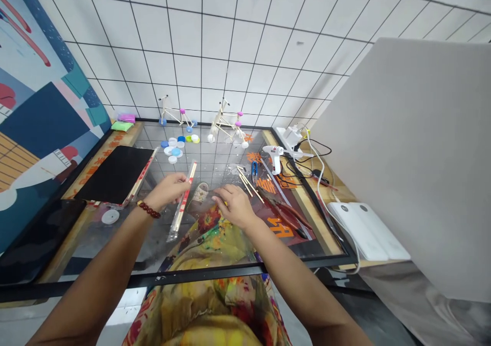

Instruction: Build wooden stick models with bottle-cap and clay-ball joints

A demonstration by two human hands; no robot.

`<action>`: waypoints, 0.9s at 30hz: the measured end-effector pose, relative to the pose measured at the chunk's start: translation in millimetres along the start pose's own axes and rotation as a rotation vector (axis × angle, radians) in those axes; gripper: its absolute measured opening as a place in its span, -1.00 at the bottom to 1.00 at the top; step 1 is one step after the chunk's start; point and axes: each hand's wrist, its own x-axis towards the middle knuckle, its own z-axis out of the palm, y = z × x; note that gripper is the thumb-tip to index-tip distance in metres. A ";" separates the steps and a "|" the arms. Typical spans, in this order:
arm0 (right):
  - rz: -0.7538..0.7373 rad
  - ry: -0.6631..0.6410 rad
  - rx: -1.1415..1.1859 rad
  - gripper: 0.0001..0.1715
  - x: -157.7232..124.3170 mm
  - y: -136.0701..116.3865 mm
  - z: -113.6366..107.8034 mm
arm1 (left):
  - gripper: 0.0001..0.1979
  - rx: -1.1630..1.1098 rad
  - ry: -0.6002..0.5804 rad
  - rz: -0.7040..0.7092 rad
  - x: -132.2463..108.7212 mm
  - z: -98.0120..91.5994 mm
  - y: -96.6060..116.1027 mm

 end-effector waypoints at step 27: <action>0.150 -0.412 -0.495 -0.52 42.6 109.9 -54.0 | -0.75 0.361 0.305 0.129 9.8 35.3 -9.8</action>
